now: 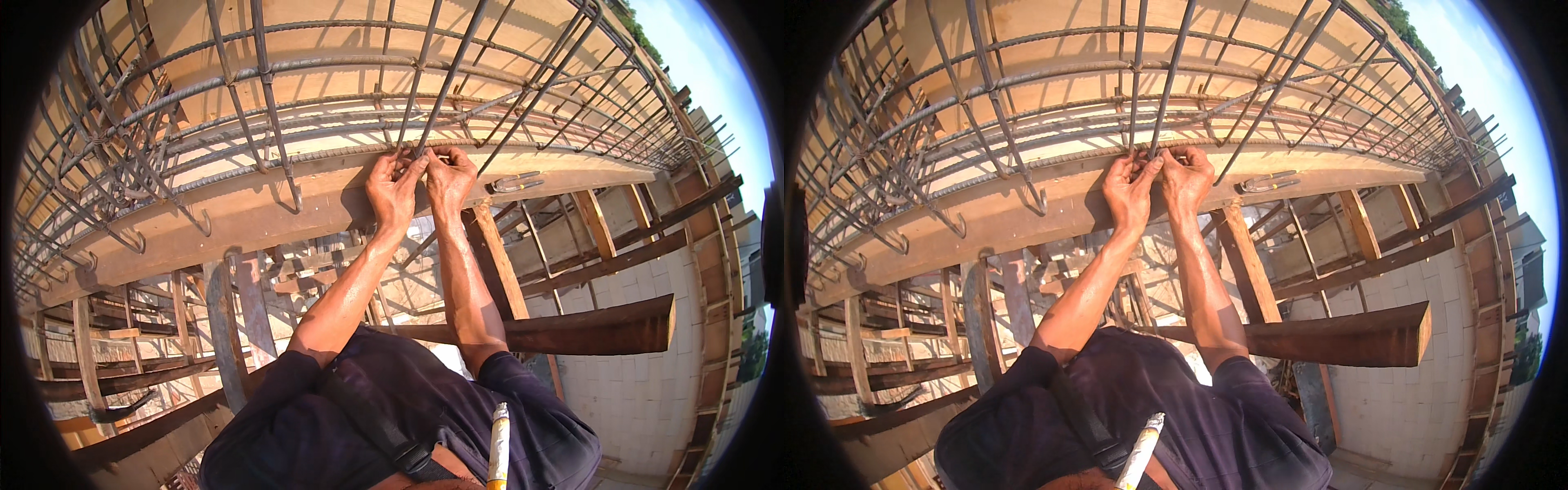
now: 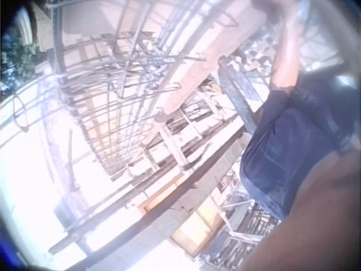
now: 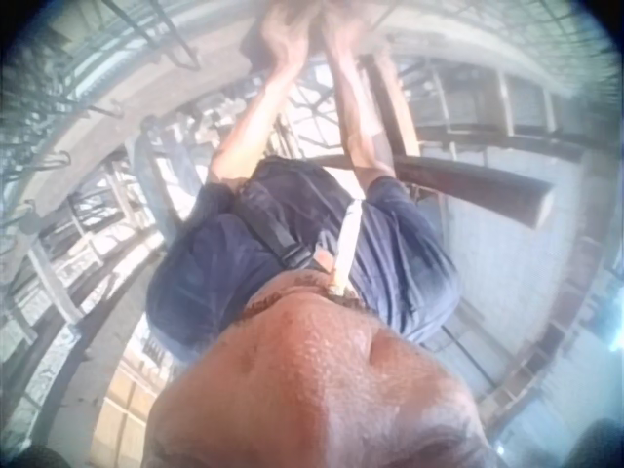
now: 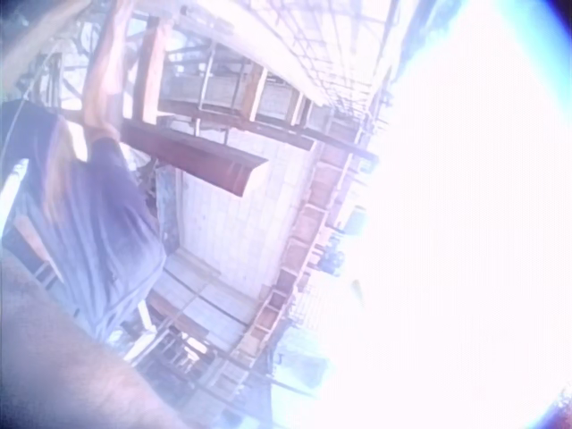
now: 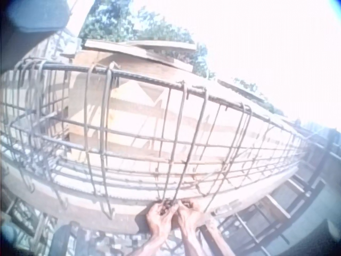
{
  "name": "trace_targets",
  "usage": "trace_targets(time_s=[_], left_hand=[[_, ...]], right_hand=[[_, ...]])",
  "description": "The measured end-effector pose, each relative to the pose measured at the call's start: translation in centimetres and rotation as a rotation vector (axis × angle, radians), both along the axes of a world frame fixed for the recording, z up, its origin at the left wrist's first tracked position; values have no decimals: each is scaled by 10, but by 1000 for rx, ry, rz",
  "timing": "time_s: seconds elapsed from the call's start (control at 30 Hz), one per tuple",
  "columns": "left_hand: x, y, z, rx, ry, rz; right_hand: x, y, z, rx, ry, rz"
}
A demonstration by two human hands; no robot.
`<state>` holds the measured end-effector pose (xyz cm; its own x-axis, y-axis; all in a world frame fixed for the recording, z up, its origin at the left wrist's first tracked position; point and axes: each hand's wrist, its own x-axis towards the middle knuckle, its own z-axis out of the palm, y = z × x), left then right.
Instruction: The person uses pliers and wire to tie and secure horizontal rebar to vertical stirrups on a curved concrete beam formwork at a construction site.
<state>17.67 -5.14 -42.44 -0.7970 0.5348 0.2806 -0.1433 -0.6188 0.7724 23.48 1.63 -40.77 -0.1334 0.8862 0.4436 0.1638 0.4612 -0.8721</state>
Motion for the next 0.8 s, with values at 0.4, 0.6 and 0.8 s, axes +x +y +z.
trace_targets(time_s=[0.4,0.6,0.8], left_hand=[[2,5,-5,25,-9,20],[0,3,-5,35,24,21],[-1,3,-5,-40,-3,23]], right_hand=[[1,-30,20,-715,717,306],[11,-13,13,-902,767,688],[7,-17,17,-893,924,763]])
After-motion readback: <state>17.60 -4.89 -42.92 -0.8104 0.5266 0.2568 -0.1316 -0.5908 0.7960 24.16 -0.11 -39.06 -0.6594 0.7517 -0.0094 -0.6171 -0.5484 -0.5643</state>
